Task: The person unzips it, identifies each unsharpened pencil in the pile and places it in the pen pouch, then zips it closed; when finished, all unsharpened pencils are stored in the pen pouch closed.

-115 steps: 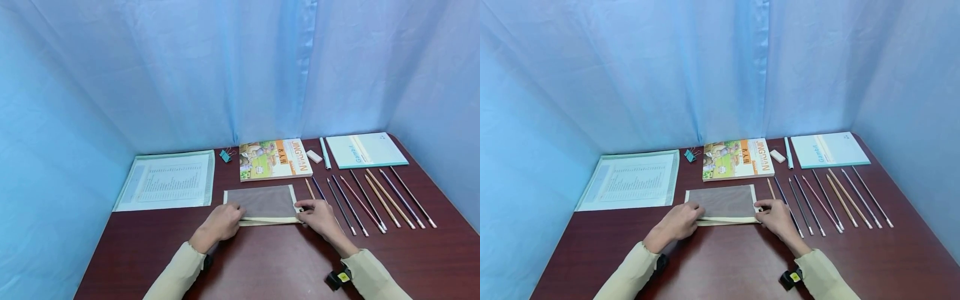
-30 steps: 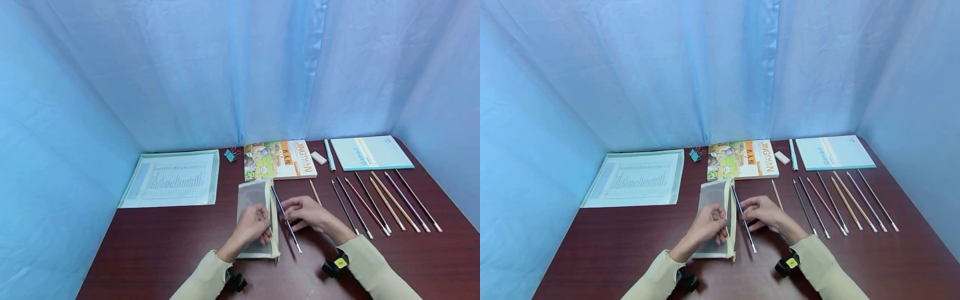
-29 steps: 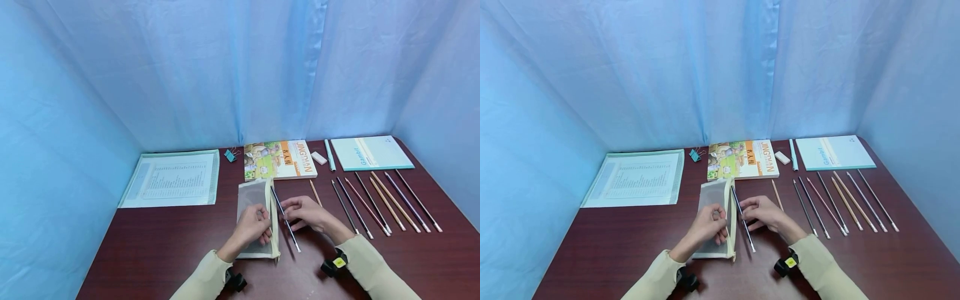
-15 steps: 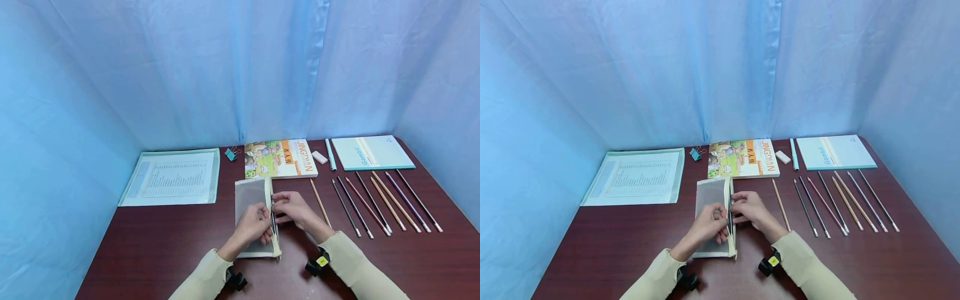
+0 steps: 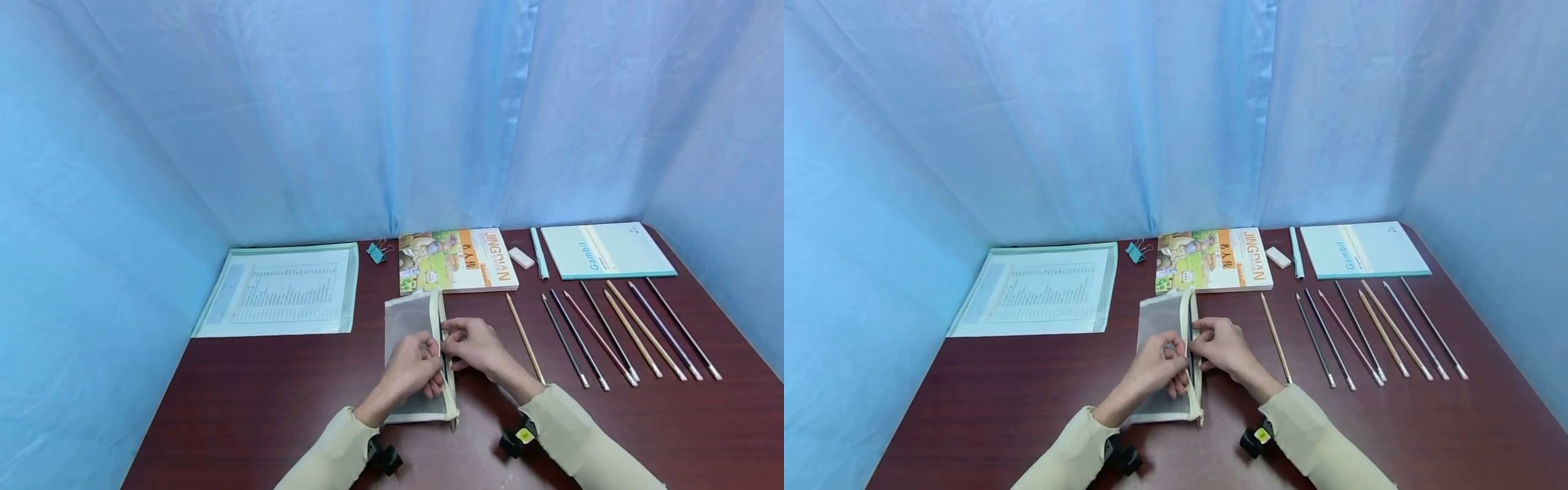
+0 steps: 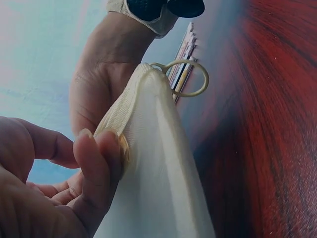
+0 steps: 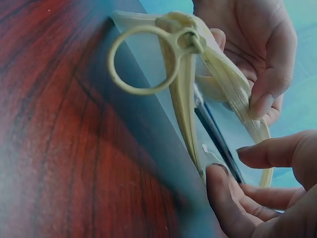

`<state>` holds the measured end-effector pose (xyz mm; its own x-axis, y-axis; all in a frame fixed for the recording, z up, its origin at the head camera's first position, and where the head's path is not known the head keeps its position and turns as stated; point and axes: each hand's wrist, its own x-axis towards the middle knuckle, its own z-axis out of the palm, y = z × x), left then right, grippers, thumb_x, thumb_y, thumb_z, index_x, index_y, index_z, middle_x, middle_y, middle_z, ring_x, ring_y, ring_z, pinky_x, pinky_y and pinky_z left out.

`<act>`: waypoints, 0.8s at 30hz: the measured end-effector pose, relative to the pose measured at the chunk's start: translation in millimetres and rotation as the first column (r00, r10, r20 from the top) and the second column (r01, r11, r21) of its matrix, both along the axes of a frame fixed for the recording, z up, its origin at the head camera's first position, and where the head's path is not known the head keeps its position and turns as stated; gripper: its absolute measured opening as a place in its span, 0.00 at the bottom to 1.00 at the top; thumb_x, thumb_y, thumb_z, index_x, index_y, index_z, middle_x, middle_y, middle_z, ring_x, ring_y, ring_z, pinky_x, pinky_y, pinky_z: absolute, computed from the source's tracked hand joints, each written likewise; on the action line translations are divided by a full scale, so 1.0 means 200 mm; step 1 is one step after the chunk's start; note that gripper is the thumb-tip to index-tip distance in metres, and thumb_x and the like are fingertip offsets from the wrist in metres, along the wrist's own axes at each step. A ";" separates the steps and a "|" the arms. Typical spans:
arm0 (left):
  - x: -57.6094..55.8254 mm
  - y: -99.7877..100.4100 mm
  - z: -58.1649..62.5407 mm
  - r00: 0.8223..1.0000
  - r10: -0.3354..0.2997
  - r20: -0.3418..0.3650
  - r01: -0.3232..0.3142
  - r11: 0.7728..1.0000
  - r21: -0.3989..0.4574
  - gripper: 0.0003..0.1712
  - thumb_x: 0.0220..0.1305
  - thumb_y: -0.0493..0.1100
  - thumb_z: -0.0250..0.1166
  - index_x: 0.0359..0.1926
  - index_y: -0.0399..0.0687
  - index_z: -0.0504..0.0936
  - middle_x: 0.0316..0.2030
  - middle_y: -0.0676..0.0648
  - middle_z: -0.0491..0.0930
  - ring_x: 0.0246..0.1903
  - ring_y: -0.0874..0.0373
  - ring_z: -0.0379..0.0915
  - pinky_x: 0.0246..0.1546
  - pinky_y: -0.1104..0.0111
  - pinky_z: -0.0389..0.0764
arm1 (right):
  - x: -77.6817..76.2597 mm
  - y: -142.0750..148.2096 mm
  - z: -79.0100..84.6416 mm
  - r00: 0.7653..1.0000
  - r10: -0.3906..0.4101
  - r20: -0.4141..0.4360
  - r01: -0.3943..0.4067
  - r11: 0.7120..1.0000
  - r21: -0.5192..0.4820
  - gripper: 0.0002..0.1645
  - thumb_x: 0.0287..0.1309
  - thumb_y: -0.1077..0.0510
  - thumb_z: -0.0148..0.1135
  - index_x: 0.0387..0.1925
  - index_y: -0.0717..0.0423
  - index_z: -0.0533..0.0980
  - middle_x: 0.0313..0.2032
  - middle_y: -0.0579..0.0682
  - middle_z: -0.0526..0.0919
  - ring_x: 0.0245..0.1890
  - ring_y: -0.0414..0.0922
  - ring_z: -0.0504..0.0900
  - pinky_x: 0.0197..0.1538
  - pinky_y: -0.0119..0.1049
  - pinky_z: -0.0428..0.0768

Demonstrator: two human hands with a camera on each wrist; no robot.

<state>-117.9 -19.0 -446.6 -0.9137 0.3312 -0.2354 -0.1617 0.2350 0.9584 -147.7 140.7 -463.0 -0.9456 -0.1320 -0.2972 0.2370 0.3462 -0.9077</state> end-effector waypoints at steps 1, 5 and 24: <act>0.00 0.00 0.00 1.000 -0.001 0.000 0.001 1.000 0.000 0.07 0.57 0.27 0.53 0.29 0.42 0.69 0.13 0.42 0.77 0.07 0.61 0.71 0.07 0.66 0.77 | 0.00 0.00 0.00 1.000 0.006 -0.007 -0.006 1.000 0.006 0.28 0.55 0.67 0.60 0.59 0.69 0.74 0.31 0.54 0.87 0.23 0.39 0.84 0.27 0.37 0.89; 0.00 0.01 -0.01 1.000 -0.006 -0.003 0.006 1.000 -0.007 0.07 0.57 0.27 0.53 0.29 0.42 0.69 0.12 0.47 0.75 0.06 0.62 0.71 0.07 0.68 0.76 | 0.00 0.00 0.01 1.000 0.005 -0.026 -0.005 1.000 0.018 0.25 0.56 0.67 0.60 0.57 0.69 0.75 0.33 0.57 0.88 0.24 0.40 0.84 0.28 0.38 0.89; 0.00 0.00 0.01 1.000 0.003 -0.008 -0.003 1.000 -0.002 0.06 0.57 0.27 0.53 0.30 0.41 0.70 0.13 0.46 0.76 0.07 0.61 0.71 0.08 0.70 0.76 | 0.00 0.31 0.12 0.996 0.032 -0.086 -0.025 0.996 0.081 0.23 0.60 0.65 0.59 0.56 0.71 0.75 0.42 0.65 0.86 0.35 0.43 0.86 0.34 0.38 0.90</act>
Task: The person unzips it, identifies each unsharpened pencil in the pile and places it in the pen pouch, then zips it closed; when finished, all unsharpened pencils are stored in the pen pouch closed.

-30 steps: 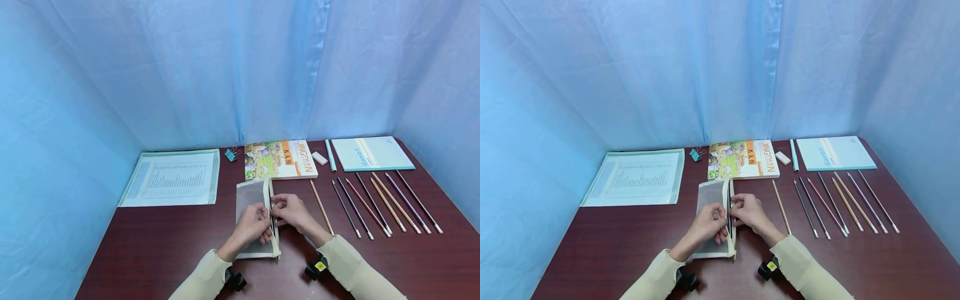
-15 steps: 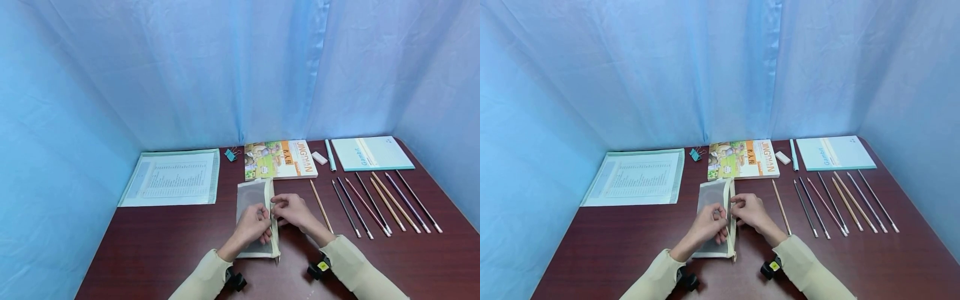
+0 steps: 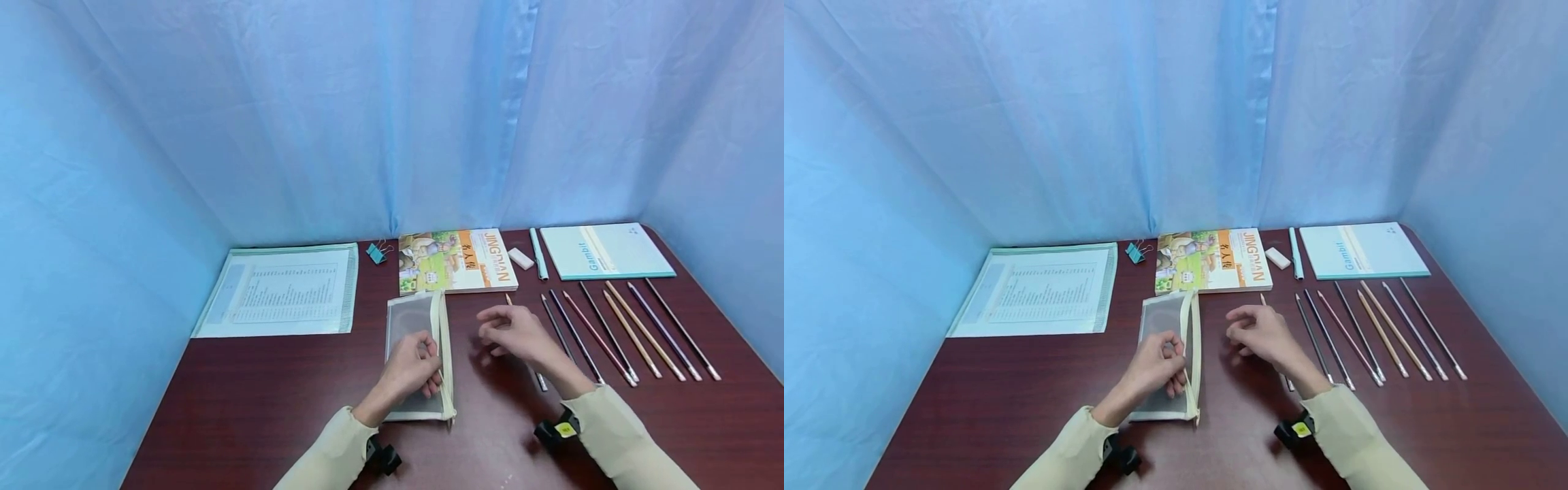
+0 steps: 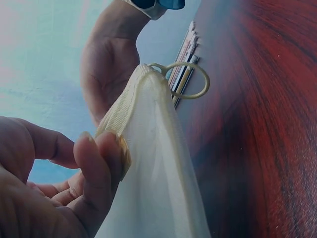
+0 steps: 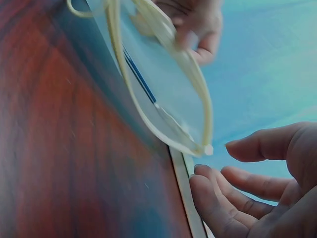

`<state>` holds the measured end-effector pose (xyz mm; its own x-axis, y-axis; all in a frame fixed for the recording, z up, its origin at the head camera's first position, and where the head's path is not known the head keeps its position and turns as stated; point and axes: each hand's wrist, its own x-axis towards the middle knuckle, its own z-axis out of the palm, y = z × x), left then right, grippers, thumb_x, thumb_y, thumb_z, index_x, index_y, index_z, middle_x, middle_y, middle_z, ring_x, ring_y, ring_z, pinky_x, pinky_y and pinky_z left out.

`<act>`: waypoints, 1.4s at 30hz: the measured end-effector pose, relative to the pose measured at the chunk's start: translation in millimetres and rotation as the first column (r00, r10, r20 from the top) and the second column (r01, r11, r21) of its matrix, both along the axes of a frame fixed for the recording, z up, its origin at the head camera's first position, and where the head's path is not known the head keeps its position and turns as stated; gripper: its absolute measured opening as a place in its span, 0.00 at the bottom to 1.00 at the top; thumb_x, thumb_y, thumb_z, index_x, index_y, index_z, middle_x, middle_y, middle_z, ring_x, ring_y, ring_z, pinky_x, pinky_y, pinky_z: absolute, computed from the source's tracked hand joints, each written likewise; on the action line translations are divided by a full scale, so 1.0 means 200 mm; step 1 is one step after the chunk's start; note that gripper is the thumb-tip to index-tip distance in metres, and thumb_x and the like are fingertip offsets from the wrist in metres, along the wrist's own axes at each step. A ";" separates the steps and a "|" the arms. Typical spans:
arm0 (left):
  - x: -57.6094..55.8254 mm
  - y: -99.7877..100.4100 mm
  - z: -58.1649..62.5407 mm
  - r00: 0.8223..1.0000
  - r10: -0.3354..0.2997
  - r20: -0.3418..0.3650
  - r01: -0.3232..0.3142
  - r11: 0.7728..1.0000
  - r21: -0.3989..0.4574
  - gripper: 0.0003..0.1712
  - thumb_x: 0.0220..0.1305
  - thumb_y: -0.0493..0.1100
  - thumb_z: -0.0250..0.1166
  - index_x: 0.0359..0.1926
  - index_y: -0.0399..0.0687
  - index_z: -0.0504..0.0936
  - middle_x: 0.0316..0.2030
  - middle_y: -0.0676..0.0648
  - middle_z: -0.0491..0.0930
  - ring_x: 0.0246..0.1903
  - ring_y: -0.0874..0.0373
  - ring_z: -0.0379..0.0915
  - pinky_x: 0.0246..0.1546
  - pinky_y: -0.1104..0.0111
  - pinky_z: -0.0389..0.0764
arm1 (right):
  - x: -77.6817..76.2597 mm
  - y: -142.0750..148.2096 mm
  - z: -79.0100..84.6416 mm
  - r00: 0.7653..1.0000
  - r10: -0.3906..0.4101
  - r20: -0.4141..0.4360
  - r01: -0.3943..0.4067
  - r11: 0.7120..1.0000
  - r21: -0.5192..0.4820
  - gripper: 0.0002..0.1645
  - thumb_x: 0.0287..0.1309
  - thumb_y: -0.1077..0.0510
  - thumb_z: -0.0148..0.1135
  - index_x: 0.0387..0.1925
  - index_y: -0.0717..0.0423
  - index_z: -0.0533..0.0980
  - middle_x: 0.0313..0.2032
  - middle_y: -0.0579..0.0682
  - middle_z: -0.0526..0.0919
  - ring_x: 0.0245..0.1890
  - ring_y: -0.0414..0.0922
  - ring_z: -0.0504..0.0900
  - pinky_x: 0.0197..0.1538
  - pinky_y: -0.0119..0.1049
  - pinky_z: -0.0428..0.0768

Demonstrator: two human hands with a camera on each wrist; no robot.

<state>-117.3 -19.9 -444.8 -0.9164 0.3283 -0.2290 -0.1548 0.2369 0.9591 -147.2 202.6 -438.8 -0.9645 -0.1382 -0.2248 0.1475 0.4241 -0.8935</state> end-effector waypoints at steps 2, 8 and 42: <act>0.00 0.00 0.00 1.000 -0.001 -0.003 0.001 1.000 -0.002 0.06 0.57 0.27 0.53 0.30 0.41 0.70 0.13 0.45 0.76 0.08 0.61 0.72 0.08 0.70 0.76 | 0.00 0.04 0.02 1.000 0.005 -0.017 -0.005 1.000 0.002 0.24 0.60 0.65 0.59 0.57 0.72 0.74 0.42 0.66 0.86 0.35 0.42 0.86 0.34 0.38 0.90; 0.00 -0.01 0.00 1.000 -0.002 -0.003 0.002 1.000 0.002 0.06 0.58 0.28 0.53 0.30 0.42 0.70 0.14 0.41 0.78 0.08 0.60 0.72 0.09 0.69 0.77 | -0.01 0.17 0.07 0.997 0.008 -0.076 -0.004 0.999 0.051 0.24 0.63 0.63 0.60 0.58 0.73 0.73 0.46 0.69 0.84 0.35 0.40 0.86 0.35 0.36 0.89; -0.01 -0.01 0.00 1.000 -0.008 -0.012 0.008 1.000 -0.001 0.06 0.57 0.27 0.53 0.29 0.41 0.69 0.13 0.44 0.77 0.08 0.62 0.72 0.08 0.68 0.77 | -0.01 0.68 0.01 0.966 0.045 -0.253 0.113 0.810 0.575 0.24 0.56 0.58 0.67 0.49 0.72 0.78 0.36 0.64 0.88 0.27 0.44 0.83 0.28 0.34 0.76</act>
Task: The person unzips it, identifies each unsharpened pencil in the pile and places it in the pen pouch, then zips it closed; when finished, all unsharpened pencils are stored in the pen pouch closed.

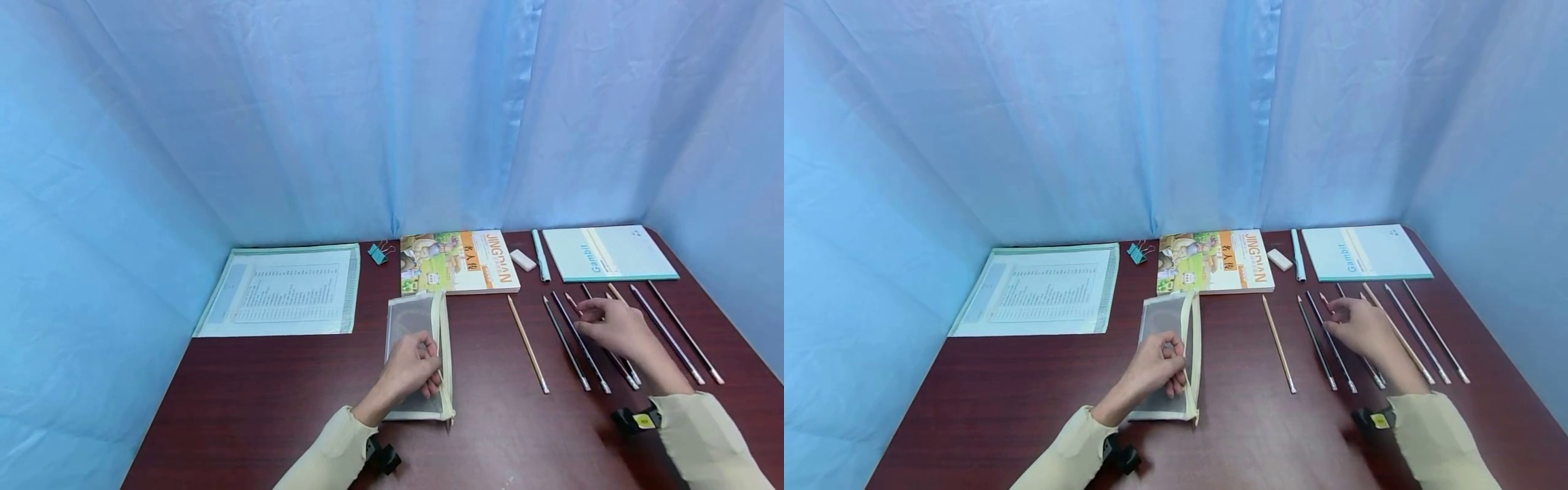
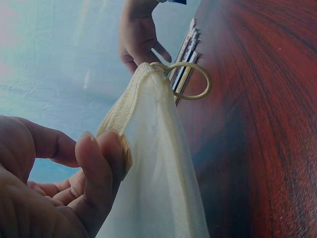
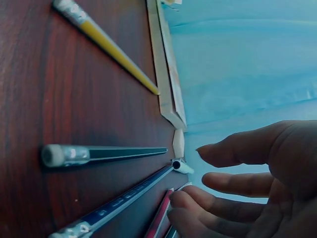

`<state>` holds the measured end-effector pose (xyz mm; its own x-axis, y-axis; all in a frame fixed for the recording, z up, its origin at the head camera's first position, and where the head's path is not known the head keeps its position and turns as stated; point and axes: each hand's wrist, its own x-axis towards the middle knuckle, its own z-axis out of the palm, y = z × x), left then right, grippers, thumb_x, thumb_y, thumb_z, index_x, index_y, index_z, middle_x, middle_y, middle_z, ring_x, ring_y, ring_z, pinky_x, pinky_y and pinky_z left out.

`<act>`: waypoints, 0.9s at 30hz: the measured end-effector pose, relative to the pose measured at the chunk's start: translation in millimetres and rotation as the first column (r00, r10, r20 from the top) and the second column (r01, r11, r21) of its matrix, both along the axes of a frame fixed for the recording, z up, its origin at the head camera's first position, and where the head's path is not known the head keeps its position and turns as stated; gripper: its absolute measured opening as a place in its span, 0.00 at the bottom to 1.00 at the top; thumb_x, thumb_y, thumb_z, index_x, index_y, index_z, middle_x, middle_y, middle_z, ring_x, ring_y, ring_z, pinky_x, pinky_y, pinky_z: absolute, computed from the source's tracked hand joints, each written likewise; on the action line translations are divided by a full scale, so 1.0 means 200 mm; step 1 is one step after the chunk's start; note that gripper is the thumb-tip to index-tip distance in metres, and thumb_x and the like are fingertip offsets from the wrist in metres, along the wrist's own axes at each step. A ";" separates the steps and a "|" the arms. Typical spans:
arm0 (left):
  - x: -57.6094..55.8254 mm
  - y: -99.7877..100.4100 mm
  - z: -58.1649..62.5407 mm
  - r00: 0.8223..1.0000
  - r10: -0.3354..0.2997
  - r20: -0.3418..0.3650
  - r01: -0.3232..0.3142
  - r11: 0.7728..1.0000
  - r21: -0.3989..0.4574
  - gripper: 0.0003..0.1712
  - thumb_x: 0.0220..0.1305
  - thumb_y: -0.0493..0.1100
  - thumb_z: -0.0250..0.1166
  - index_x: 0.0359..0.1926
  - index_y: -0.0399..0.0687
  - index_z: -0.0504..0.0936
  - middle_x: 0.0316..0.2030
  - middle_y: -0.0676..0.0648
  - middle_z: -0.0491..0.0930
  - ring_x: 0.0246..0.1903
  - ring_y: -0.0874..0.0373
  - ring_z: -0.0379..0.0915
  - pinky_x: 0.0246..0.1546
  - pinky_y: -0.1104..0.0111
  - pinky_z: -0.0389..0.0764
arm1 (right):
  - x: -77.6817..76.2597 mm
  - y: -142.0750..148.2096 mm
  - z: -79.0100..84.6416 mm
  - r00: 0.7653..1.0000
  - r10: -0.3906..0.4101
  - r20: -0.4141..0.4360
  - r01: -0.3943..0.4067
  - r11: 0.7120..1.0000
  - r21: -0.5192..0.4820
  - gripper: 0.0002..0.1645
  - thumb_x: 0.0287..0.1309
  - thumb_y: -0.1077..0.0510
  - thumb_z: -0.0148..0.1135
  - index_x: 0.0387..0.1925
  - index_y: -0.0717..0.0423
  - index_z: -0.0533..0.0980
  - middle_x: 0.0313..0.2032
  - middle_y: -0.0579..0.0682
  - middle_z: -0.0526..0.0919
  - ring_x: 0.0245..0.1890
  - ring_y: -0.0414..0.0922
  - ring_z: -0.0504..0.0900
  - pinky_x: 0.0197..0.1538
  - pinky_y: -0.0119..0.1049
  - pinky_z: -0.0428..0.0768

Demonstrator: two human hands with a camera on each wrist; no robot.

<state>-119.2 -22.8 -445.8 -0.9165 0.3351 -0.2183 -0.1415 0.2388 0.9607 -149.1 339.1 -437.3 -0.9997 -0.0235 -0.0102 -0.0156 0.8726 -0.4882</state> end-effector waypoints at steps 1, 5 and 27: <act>0.00 0.00 0.00 1.000 0.000 0.001 0.000 1.000 0.001 0.06 0.57 0.27 0.53 0.30 0.41 0.69 0.13 0.44 0.77 0.08 0.61 0.72 0.08 0.68 0.77 | 0.00 0.00 -0.01 1.000 0.008 0.007 -0.008 1.000 0.013 0.24 0.55 0.58 0.67 0.49 0.72 0.77 0.36 0.64 0.88 0.28 0.46 0.84 0.29 0.35 0.76; 0.00 0.00 0.00 1.000 0.002 0.005 -0.002 1.000 0.002 0.06 0.58 0.27 0.53 0.30 0.42 0.69 0.13 0.44 0.76 0.08 0.61 0.72 0.08 0.69 0.77 | 0.00 -0.01 -0.02 0.998 0.010 0.062 -0.013 0.999 0.038 0.27 0.55 0.58 0.67 0.51 0.74 0.76 0.36 0.65 0.87 0.31 0.51 0.85 0.28 0.37 0.77; -0.01 0.00 -0.01 1.000 -0.007 0.005 0.007 1.000 -0.002 0.06 0.58 0.28 0.53 0.29 0.42 0.69 0.12 0.47 0.76 0.07 0.62 0.72 0.08 0.67 0.77 | -0.04 -0.06 -0.08 0.991 0.026 0.128 -0.051 0.979 0.195 0.18 0.46 0.67 0.59 0.41 0.73 0.77 0.21 0.51 0.74 0.24 0.47 0.70 0.27 0.38 0.68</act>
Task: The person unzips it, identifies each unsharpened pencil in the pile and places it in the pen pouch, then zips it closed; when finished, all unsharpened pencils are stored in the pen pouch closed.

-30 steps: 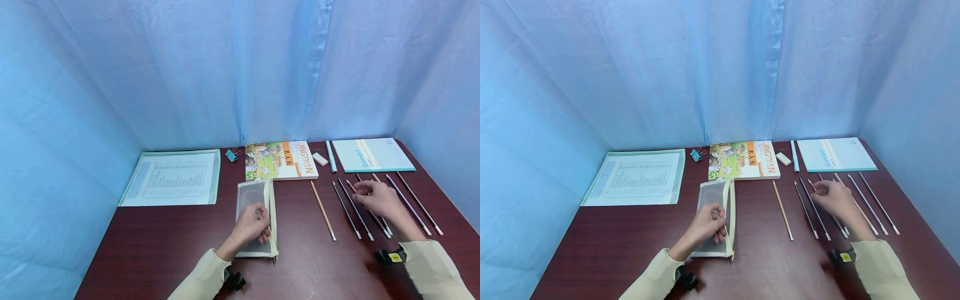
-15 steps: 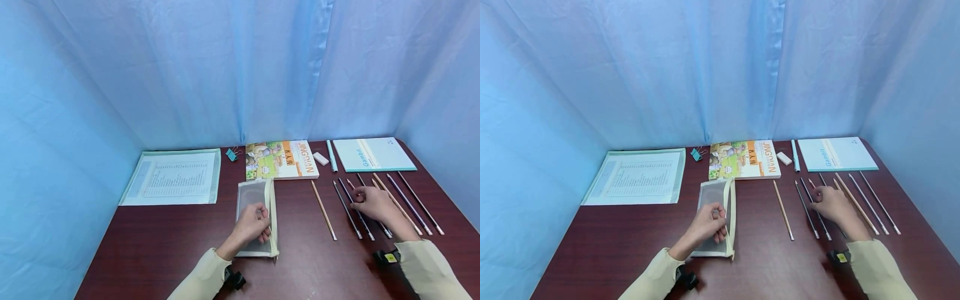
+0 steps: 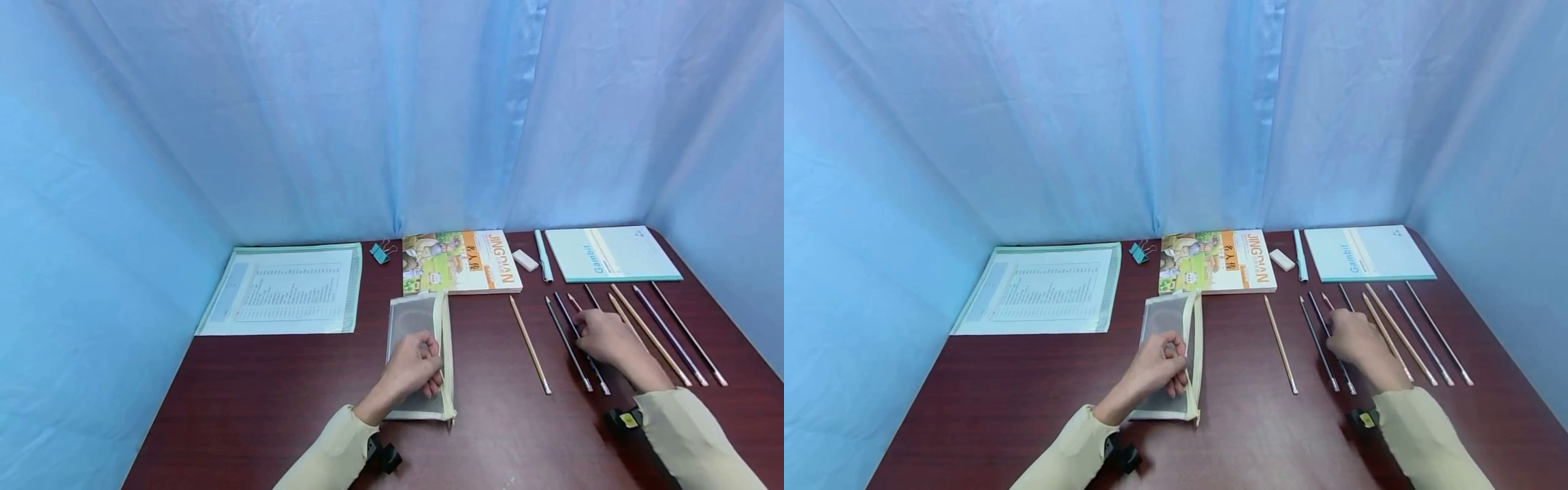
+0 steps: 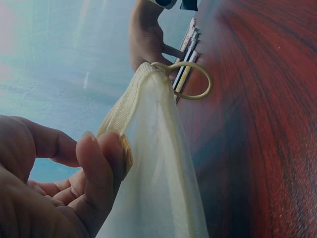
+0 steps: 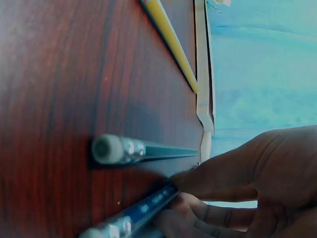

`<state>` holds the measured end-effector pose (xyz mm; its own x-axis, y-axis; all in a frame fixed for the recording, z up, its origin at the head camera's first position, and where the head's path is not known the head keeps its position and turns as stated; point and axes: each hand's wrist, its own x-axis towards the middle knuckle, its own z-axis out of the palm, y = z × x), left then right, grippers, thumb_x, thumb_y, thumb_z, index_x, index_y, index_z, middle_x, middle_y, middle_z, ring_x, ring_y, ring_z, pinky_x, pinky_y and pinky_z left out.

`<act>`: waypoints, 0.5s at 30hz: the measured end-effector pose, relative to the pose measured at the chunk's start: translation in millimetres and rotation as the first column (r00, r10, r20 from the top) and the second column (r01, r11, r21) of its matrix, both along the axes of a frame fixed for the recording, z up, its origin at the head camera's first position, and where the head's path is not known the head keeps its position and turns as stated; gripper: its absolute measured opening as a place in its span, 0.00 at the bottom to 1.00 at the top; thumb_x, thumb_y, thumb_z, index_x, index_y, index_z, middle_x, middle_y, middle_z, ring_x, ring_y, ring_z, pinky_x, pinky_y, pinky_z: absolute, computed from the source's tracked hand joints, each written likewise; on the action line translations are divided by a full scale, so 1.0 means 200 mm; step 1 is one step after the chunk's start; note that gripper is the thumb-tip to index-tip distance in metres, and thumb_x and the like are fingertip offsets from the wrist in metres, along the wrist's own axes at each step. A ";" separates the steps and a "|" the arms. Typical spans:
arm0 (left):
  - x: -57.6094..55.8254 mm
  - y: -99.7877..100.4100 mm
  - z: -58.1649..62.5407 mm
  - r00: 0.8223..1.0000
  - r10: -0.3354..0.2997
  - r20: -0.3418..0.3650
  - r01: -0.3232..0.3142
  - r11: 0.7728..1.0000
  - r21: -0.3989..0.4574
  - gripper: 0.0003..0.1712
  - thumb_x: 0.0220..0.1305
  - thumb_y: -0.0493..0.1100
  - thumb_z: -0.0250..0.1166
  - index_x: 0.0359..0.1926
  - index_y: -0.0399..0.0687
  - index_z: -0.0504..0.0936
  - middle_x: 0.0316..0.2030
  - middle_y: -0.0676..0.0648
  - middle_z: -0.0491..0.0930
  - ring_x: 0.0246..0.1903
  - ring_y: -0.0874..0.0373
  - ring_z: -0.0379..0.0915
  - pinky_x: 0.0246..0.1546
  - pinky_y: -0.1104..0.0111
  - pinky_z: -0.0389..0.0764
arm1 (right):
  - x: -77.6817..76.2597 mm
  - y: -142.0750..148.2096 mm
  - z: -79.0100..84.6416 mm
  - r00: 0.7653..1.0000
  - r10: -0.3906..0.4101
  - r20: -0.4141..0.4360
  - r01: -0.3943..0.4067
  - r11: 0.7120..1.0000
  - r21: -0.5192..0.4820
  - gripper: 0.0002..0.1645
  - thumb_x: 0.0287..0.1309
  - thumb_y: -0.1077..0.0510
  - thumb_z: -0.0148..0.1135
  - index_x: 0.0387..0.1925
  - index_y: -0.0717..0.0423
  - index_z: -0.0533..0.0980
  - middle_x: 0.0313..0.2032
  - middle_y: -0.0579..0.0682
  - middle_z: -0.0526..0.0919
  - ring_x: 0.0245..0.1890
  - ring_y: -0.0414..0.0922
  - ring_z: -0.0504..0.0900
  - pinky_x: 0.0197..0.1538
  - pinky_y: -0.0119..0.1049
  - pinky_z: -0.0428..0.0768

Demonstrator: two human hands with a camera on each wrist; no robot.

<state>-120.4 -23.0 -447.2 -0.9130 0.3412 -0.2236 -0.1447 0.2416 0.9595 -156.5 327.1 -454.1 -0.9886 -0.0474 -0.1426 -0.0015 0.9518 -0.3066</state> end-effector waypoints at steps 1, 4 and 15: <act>0.00 0.00 0.00 1.000 0.001 -0.001 -0.001 1.000 -0.002 0.06 0.58 0.28 0.53 0.29 0.42 0.69 0.12 0.47 0.76 0.07 0.62 0.71 0.08 0.67 0.77 | 0.00 0.00 0.00 1.000 0.003 0.004 -0.003 1.000 0.006 0.16 0.45 0.68 0.57 0.39 0.71 0.78 0.21 0.51 0.74 0.24 0.48 0.70 0.26 0.39 0.68; 0.00 0.00 0.00 1.000 0.002 -0.003 -0.002 1.000 -0.003 0.06 0.58 0.28 0.53 0.29 0.42 0.69 0.12 0.48 0.76 0.07 0.62 0.71 0.08 0.67 0.78 | 0.00 -0.02 0.00 1.000 -0.002 0.023 0.002 1.000 0.016 0.09 0.43 0.69 0.55 0.31 0.65 0.77 0.19 0.51 0.72 0.23 0.49 0.69 0.24 0.38 0.67; 0.00 0.00 0.00 1.000 0.008 -0.017 -0.008 1.000 -0.003 0.07 0.58 0.27 0.53 0.29 0.41 0.69 0.12 0.45 0.76 0.08 0.62 0.72 0.08 0.65 0.78 | 0.01 -0.02 0.02 0.999 -0.031 0.019 0.031 1.000 -0.003 0.10 0.42 0.65 0.61 0.18 0.56 0.67 0.17 0.47 0.66 0.20 0.45 0.67 0.23 0.34 0.62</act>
